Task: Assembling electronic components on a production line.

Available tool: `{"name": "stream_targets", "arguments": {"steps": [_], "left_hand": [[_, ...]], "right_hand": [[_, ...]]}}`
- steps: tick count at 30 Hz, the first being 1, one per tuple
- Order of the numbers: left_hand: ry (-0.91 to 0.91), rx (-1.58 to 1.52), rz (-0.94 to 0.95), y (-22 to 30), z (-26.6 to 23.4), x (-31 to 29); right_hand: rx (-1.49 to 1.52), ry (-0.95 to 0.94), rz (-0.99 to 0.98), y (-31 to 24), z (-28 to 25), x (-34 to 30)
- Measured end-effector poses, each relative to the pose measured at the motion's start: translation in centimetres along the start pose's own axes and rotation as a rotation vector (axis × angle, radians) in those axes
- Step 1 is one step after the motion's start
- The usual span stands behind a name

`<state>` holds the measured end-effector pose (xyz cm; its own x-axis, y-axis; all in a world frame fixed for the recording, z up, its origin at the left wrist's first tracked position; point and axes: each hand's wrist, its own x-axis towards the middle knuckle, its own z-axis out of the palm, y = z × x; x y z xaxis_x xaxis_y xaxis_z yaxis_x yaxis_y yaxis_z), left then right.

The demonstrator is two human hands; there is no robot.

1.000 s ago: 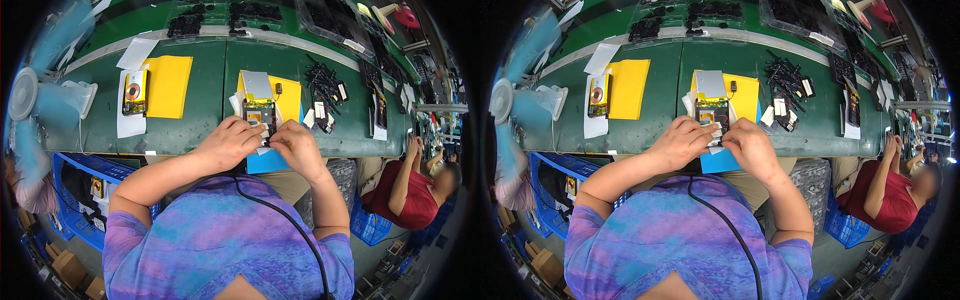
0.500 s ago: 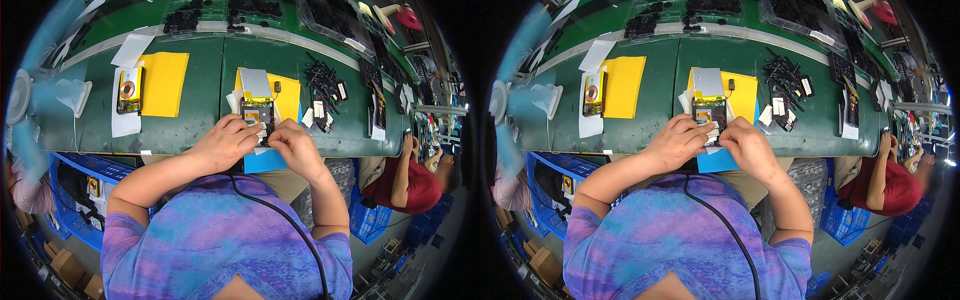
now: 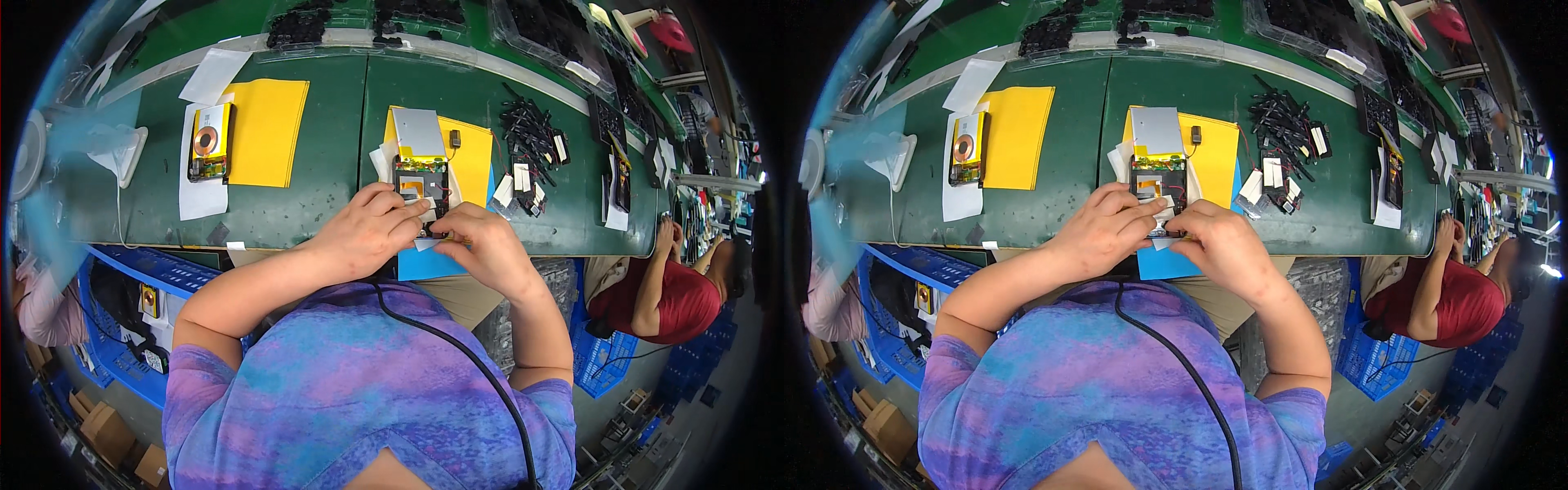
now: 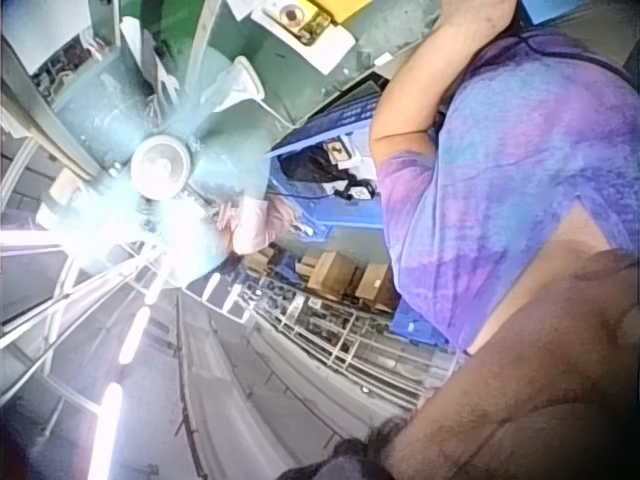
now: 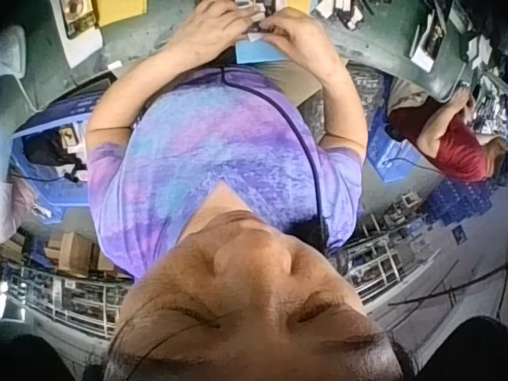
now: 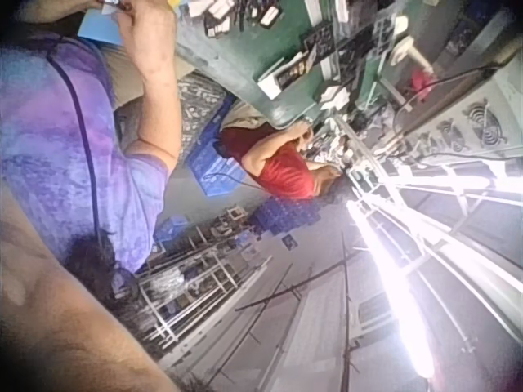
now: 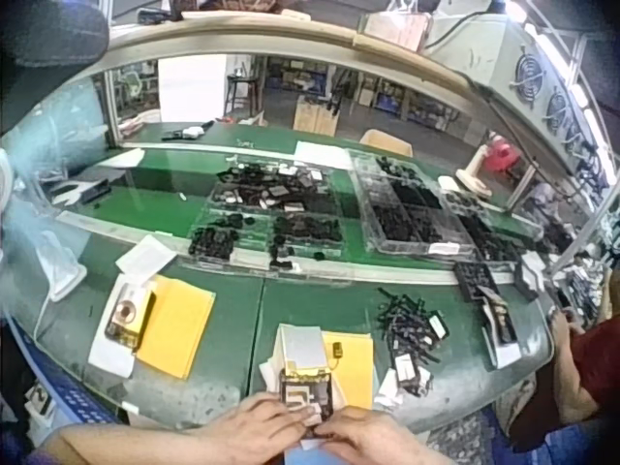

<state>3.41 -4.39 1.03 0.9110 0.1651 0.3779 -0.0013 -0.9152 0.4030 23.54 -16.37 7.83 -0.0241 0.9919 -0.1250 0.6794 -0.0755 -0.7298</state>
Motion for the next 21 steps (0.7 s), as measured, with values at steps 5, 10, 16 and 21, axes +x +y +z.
{"name": "stream_targets", "arguments": {"steps": [5, 10, 16, 21], "left_hand": [[0.013, -0.016, 0.005, 0.04, 0.12, 0.06], [0.028, 0.017, 0.018, -0.20, 0.29, -0.07], [0.027, 0.026, 0.018, -0.15, 0.14, -0.04], [0.012, -0.023, 0.005, 0.00, -0.01, 0.09]], "right_hand": [[-0.159, 0.072, -0.094, 0.39, 0.59, -0.06], [-0.097, 0.120, -0.059, 0.27, 0.48, 0.09], [0.011, 0.022, 0.020, 0.35, 0.33, 0.32], [-0.186, 0.069, -0.058, 0.13, 0.69, 0.03]]}}
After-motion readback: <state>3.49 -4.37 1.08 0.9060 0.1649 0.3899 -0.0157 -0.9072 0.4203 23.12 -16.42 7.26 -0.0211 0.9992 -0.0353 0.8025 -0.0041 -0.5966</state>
